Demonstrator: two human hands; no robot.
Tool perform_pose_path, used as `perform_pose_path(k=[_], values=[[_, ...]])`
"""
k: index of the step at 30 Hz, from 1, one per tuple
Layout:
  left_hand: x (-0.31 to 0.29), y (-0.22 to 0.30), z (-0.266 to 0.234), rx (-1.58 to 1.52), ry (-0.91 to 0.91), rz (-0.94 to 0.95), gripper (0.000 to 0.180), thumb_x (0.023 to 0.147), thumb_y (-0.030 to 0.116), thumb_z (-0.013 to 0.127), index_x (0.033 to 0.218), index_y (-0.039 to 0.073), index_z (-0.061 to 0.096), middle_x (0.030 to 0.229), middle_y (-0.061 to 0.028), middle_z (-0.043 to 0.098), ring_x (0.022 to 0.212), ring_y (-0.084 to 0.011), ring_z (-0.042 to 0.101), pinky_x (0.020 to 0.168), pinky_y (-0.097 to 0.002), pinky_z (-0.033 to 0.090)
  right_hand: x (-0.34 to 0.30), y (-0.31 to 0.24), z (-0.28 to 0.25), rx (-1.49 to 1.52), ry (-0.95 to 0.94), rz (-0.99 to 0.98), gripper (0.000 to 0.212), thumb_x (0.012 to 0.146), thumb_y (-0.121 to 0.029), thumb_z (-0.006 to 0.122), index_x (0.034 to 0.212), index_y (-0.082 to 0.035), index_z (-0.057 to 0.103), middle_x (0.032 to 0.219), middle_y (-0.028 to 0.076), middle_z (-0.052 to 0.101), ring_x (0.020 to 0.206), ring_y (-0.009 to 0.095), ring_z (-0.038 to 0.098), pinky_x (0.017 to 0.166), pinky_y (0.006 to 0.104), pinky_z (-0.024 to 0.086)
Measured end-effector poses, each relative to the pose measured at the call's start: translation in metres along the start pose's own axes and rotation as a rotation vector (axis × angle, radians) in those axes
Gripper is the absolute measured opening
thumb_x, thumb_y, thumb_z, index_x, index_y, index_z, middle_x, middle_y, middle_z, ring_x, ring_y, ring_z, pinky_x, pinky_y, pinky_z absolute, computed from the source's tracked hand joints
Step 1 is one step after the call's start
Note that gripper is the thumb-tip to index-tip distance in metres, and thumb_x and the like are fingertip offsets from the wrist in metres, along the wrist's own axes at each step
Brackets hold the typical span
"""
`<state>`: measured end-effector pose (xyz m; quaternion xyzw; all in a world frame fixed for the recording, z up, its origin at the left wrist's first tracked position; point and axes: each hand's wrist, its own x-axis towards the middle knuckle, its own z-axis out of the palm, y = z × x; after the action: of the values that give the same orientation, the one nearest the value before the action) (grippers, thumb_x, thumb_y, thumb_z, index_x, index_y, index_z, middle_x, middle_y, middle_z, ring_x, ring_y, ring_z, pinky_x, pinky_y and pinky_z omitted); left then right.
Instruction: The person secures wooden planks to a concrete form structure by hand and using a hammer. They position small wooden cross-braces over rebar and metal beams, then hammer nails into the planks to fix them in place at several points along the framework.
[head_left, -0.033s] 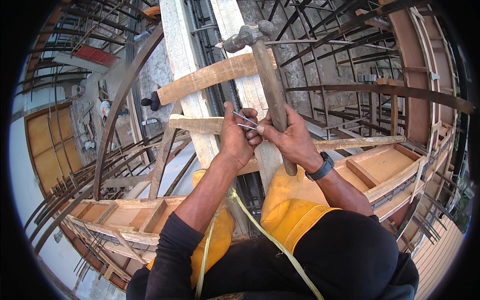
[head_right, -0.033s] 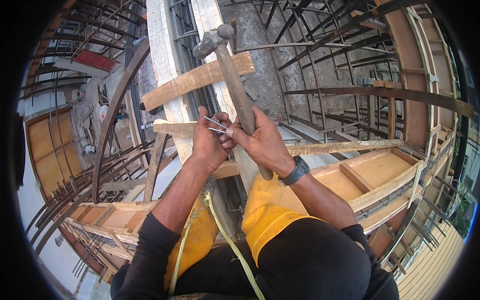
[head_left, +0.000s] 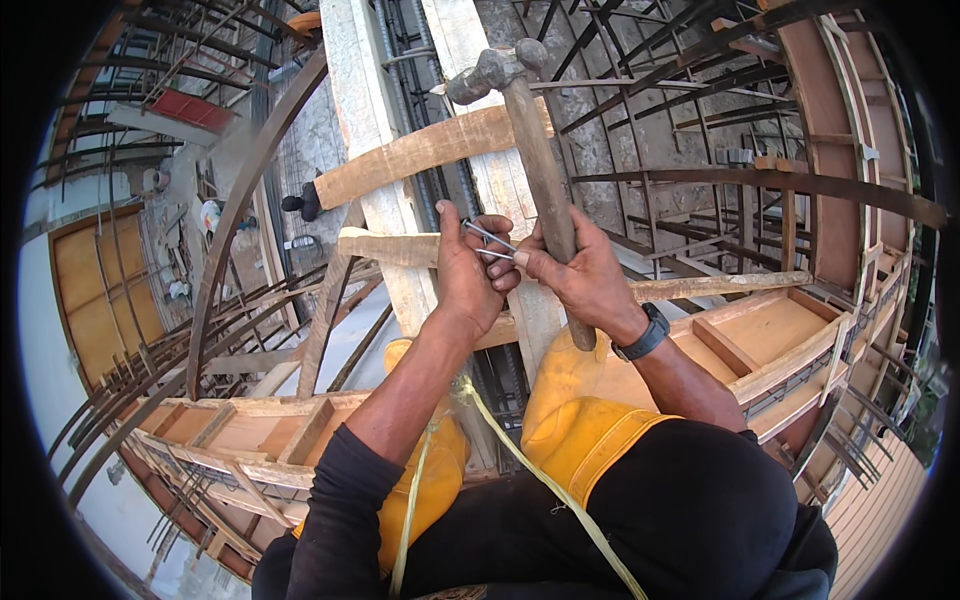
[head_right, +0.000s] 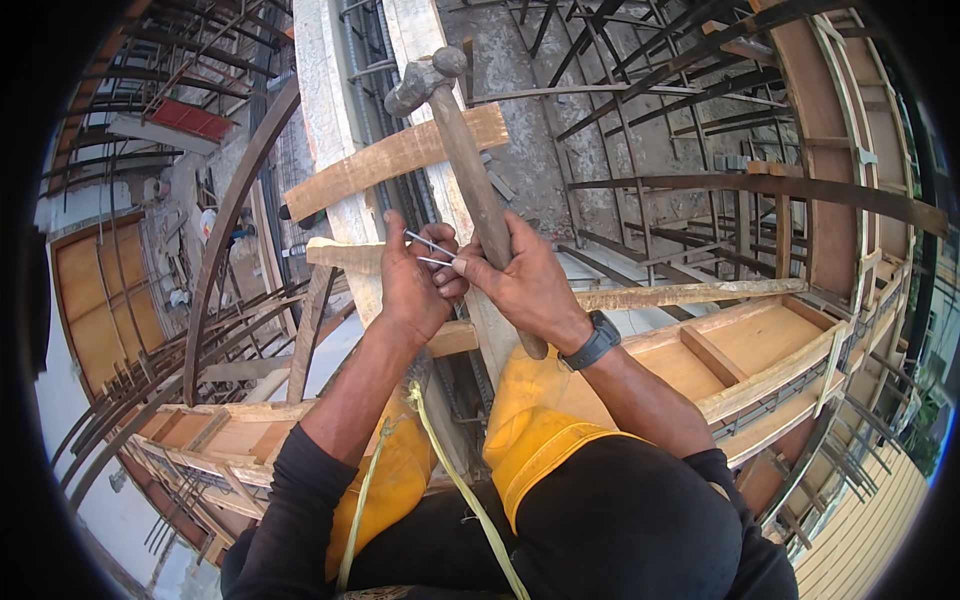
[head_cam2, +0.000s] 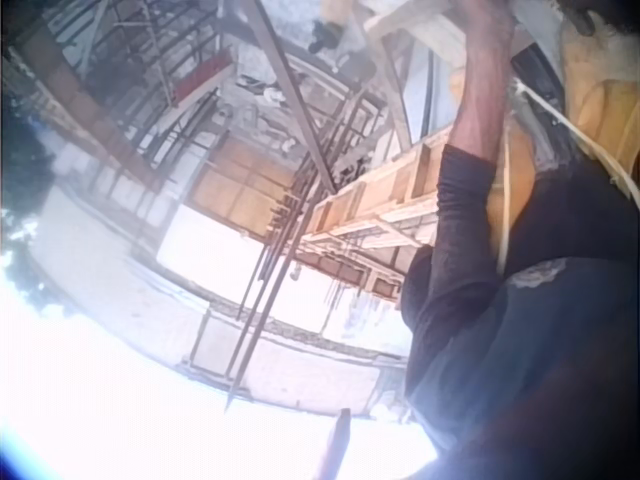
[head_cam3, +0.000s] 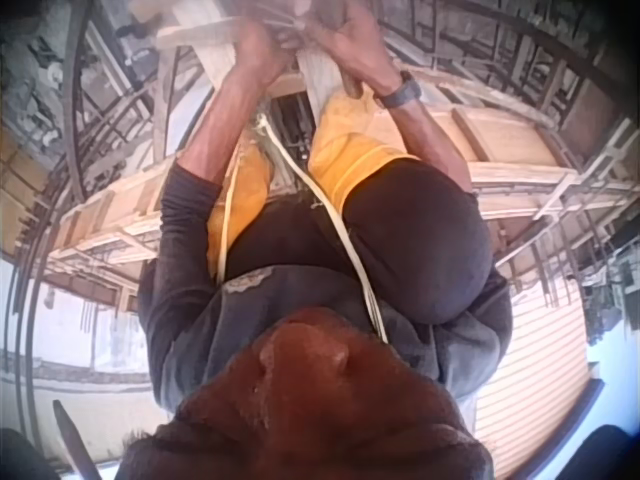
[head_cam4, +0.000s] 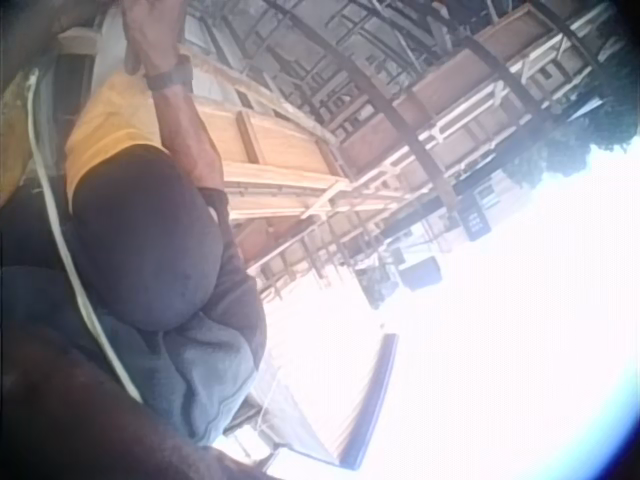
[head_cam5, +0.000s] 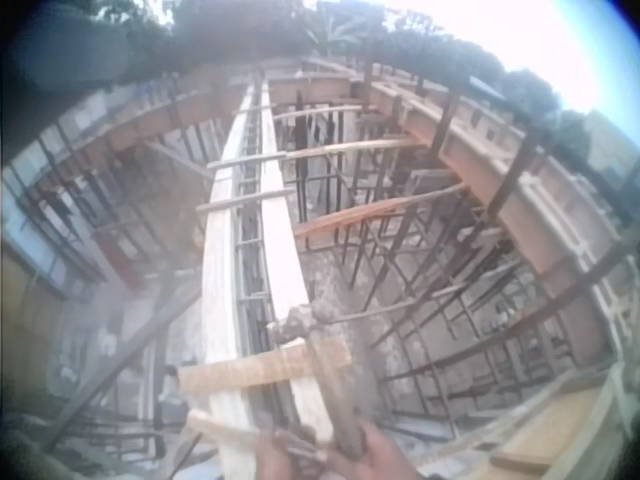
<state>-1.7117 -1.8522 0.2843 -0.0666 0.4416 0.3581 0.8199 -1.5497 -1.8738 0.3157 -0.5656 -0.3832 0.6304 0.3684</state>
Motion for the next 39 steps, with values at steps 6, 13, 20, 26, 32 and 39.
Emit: perform_pose_path(k=[6,13,20,26,32,39], values=[[-0.029,0.031,-0.011,0.771,-0.099,0.194,0.032,0.103,0.039,0.057,0.095,0.007,0.059,0.065,0.0072,0.042,0.057,-0.0018,0.037,0.048,-0.0224,0.03,0.002,0.0,-0.005,-0.183,-0.013,-0.042,0.033,0.086,-0.014,0.077,0.108,-0.001,0.058,0.089,0.005,0.067,0.083,0.013,0.063,0.075,0.0305,0.052],[-0.074,0.048,-0.016,1.204,-0.126,0.358,0.022,0.105,0.026,0.053,0.102,0.005,0.056,0.079,0.0018,0.054,0.074,-0.0064,0.05,0.07,-0.0244,0.044,0.001,0.001,0.011,0.041,-0.065,0.02,0.029,0.092,-0.007,0.071,0.112,-0.002,0.051,0.096,0.01,0.069,0.081,0.013,0.065,0.069,0.0282,0.056],[-0.177,0.083,-0.018,1.966,-0.371,0.275,0.016,0.096,0.014,0.061,0.107,0.004,0.056,0.087,-0.0136,0.068,0.061,-0.033,0.065,0.057,-0.0415,0.053,-0.002,0.006,0.004,0.065,-0.054,0.078,0.026,0.095,-0.015,0.068,0.11,0.0,0.053,0.097,0.014,0.072,0.085,0.016,0.069,0.074,0.0313,0.059],[-0.201,0.059,-0.045,2.343,-0.437,0.297,0.02,0.091,0.015,0.06,0.109,0.007,0.056,0.087,-0.0104,0.065,0.06,-0.0281,0.066,0.051,-0.0388,0.053,0.004,0.011,0.003,0.167,0.07,0.102,0.029,0.092,-0.015,0.073,0.103,0.001,0.052,0.086,0.011,0.066,0.076,0.016,0.069,0.068,0.0299,0.058],[-0.191,0.05,-0.045,2.244,-0.32,0.28,0.032,0.095,0.022,0.063,0.122,0.008,0.054,0.078,-0.0092,0.063,0.058,-0.0263,0.064,0.051,-0.0392,0.051,0.002,0.012,-0.004,0.132,0.091,0.105,0.032,0.09,-0.017,0.075,0.104,0.0,0.052,0.087,0.01,0.066,0.075,0.016,0.068,0.069,0.0302,0.058],[-0.146,0.068,-0.031,0.346,0.131,0.005,0.026,0.108,0.034,0.042,0.102,0.01,0.051,0.069,0.0028,0.039,0.06,-0.0116,0.037,0.061,-0.0273,0.038,-0.003,0.007,0.005,0.1,0.019,0.019,0.03,0.09,-0.015,0.074,0.104,0.0,0.052,0.086,0.009,0.066,0.076,0.014,0.067,0.069,0.0296,0.057]])
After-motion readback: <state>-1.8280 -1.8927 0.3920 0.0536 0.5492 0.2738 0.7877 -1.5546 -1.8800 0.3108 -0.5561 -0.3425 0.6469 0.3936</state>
